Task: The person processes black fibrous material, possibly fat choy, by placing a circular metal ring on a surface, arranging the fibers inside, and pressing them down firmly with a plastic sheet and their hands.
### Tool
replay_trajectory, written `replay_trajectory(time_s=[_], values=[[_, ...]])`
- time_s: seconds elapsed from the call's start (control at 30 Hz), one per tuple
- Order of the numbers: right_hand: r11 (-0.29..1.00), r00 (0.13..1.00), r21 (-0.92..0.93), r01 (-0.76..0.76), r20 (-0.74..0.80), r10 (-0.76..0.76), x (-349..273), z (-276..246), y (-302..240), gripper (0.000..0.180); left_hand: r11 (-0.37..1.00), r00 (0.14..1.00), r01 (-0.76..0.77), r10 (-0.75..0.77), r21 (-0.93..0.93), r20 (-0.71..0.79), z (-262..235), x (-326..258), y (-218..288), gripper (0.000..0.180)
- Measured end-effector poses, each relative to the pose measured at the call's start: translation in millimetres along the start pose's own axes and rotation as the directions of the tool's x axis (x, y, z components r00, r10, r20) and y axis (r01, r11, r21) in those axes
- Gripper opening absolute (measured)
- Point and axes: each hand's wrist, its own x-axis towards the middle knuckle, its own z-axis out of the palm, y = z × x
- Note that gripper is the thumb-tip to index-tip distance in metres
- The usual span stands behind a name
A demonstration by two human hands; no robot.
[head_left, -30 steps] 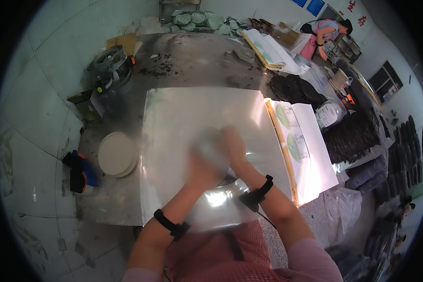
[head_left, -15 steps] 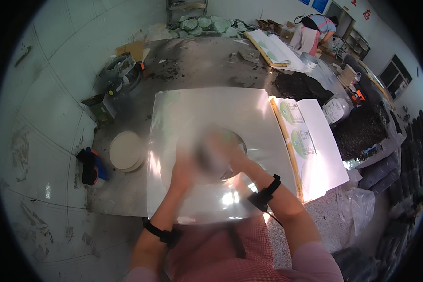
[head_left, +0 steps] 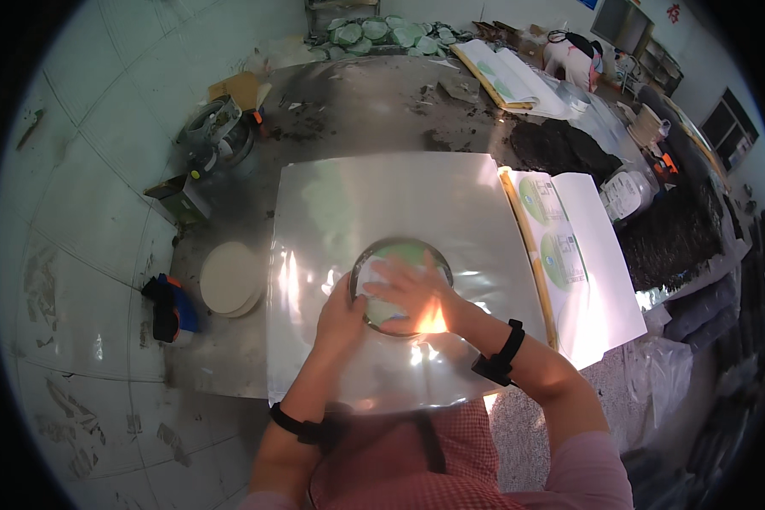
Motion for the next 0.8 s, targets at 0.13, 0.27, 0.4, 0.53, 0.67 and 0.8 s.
replay_trajectory(time_s=[0.13, 0.27, 0.4, 0.53, 0.67, 0.8], values=[[1.000, 0.997, 0.016, -0.022, -0.069, 0.024, -2.0, 4.4, 1.9, 0.065, 0.997, 0.998, 0.040, -0.043, 0.066, 0.045, -2.3, 5.8, 6.2, 0.048], [0.997, 0.997, -0.011, -0.076, 0.018, 0.076, 2.9, -10.7, -4.5, 0.062, 0.826, 0.931, -0.348, 0.360, 0.443, 0.060, -1.3, -34.8, 75.4, 0.055], [0.910, 0.971, 0.411, 0.052, -0.233, 0.049, -16.1, -66.7, -13.0, 0.043, 0.705, 0.826, -0.353, 0.544, 0.615, -0.149, -34.3, -50.8, 88.7, 0.052], [0.436, 0.583, 0.880, -0.189, -0.257, 0.770, -41.7, -111.1, -30.8, 0.034, 0.966, 0.804, -0.126, 0.232, 0.224, -0.548, -123.7, -41.4, 0.9, 0.041], [0.823, 0.822, 0.187, -0.536, -0.109, 0.559, -91.5, 77.0, 47.5, 0.040, 0.947, 0.861, 0.018, 0.148, 0.320, -0.487, -106.8, -4.7, -81.1, 0.042], [0.492, 0.626, 0.725, -0.481, -0.109, 0.772, -78.0, 30.3, 7.6, 0.050, 0.974, 0.950, -0.055, 0.120, 0.221, -0.289, -74.0, -29.6, -69.6, 0.037]])
